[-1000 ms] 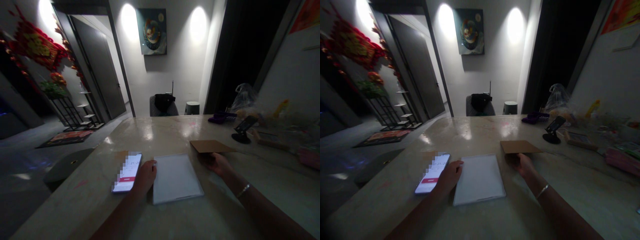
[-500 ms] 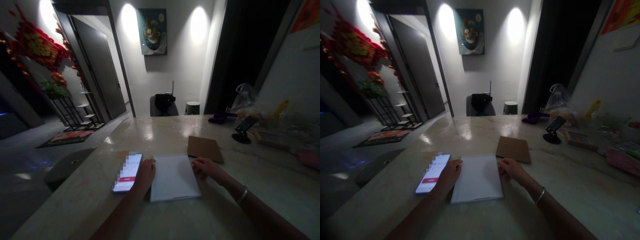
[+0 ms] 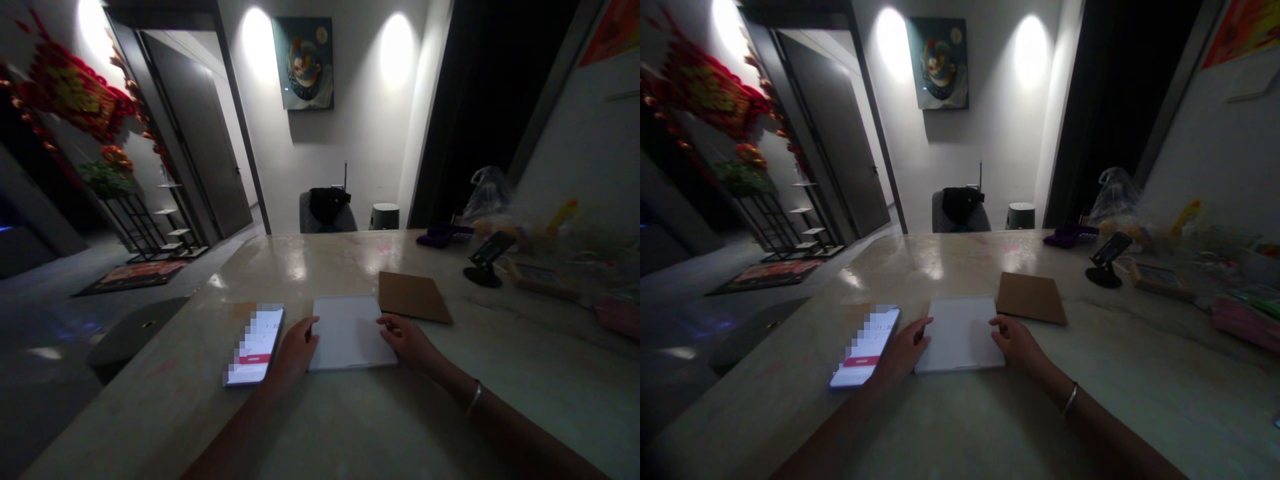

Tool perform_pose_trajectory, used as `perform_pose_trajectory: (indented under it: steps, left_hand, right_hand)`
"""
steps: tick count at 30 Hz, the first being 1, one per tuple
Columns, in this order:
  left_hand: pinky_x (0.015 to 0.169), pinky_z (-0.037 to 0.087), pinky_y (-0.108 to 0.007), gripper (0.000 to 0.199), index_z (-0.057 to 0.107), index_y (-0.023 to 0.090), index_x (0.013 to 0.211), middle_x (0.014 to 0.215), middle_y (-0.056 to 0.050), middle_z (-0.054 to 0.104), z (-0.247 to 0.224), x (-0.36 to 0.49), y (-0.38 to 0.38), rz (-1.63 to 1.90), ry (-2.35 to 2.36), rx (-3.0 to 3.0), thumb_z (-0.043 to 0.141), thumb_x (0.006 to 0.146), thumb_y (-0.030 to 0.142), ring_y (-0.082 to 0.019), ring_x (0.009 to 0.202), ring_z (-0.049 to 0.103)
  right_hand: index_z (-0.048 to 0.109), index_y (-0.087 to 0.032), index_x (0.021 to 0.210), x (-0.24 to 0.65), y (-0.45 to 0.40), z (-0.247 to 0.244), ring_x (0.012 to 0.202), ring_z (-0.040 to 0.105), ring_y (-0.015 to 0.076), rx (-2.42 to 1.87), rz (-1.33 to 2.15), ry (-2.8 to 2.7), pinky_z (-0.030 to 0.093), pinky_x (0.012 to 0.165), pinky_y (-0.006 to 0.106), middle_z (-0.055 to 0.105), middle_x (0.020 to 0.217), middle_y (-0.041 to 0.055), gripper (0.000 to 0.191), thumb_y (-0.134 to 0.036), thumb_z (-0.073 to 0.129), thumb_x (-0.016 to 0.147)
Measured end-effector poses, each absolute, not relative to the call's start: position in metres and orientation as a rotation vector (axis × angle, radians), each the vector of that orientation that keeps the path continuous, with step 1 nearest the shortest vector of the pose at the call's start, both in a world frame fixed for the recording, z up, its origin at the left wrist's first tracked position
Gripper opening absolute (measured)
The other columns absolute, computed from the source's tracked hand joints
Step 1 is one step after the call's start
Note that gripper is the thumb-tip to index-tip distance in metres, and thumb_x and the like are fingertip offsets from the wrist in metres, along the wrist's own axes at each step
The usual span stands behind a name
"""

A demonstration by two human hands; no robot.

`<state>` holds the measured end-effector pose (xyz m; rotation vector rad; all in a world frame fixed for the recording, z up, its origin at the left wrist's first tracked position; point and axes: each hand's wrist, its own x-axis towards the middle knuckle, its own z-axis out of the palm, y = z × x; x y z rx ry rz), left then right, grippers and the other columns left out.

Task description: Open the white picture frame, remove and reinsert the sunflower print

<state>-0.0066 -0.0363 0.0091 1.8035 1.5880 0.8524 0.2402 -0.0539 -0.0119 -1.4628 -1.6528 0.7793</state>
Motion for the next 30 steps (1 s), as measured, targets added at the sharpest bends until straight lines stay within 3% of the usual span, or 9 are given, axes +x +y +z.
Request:
perform_pose_trajectory:
  steps: [4, 8, 11, 16, 22, 30]
  left_hand:
    - [0.088, 0.039, -0.031, 0.051, 0.045, 0.014, 0.120, 0.121, -0.011, 0.052, 0.008, -0.003, -0.036, 0.974, 1.409, 1.499, 0.047, 0.070, 0.010, -0.020, 0.106, 0.052]
    - [0.085, 0.042, -0.029, 0.047, 0.046, 0.015, 0.117, 0.122, -0.009, 0.052, 0.010, 0.004, -0.040, 1.116, 1.282, 1.206, 0.051, 0.070, 0.014, -0.020, 0.107, 0.051]
    - [0.079, 0.046, -0.030, 0.040, 0.047, 0.015, 0.115, 0.114, -0.010, 0.057, 0.015, 0.010, -0.045, 1.175, 1.218, 0.988, 0.049, 0.075, 0.021, -0.020, 0.099, 0.056]
    - [0.065, 0.049, -0.029, 0.034, 0.050, 0.016, 0.111, 0.085, -0.005, 0.067, 0.025, 0.016, -0.051, 1.090, 1.033, 0.719, 0.046, 0.077, 0.019, -0.018, 0.079, 0.063]
    - [0.062, 0.048, -0.027, 0.025, 0.054, 0.018, 0.101, 0.074, -0.003, 0.066, 0.023, 0.024, -0.053, 0.977, 0.894, 0.630, 0.049, 0.076, 0.018, -0.016, 0.069, 0.063]
    - [0.055, 0.047, -0.023, 0.029, 0.053, 0.017, 0.095, 0.073, -0.002, 0.065, 0.026, 0.028, -0.056, 0.899, 0.832, 0.698, 0.049, 0.067, 0.011, -0.014, 0.062, 0.062]
  right_hand:
    - [0.056, -0.015, 0.098, 0.238, -0.056, -0.012, 0.071, 0.057, 0.0161, -1.467, 0.764, -1.669, 0.044, 0.065, 0.028, 0.060, 0.080, 0.0050, 0.030, -0.027, 0.046, 0.073]
    - [0.057, -0.014, 0.098, 0.235, -0.061, -0.007, 0.071, 0.057, 0.0174, -1.518, 0.672, -1.721, 0.044, 0.068, 0.031, 0.060, 0.085, 0.0068, 0.030, -0.027, 0.049, 0.072]
    - [0.058, -0.014, 0.099, 0.234, -0.064, -0.006, 0.088, 0.056, 0.0215, -1.511, 0.609, -1.760, 0.042, 0.080, 0.035, 0.059, 0.098, 0.0100, 0.031, -0.028, 0.052, 0.072]
    - [0.059, -0.016, 0.101, 0.235, -0.064, -0.011, 0.114, 0.043, 0.0267, -1.503, 0.534, -1.792, 0.030, 0.097, 0.043, 0.049, 0.121, 0.0138, 0.031, -0.029, 0.053, 0.073]
    - [0.055, -0.021, 0.106, 0.228, -0.072, -0.008, 0.115, 0.042, 0.0242, -1.281, 0.309, -2.006, 0.034, 0.096, 0.045, 0.045, 0.127, 0.0114, 0.030, -0.032, 0.050, 0.078]
    - [0.049, -0.017, 0.117, 0.215, -0.082, -0.006, 0.116, 0.041, 0.0255, -1.203, 0.361, -2.131, 0.034, 0.096, 0.044, 0.046, 0.125, 0.0150, 0.049, -0.040, 0.056, 0.073]
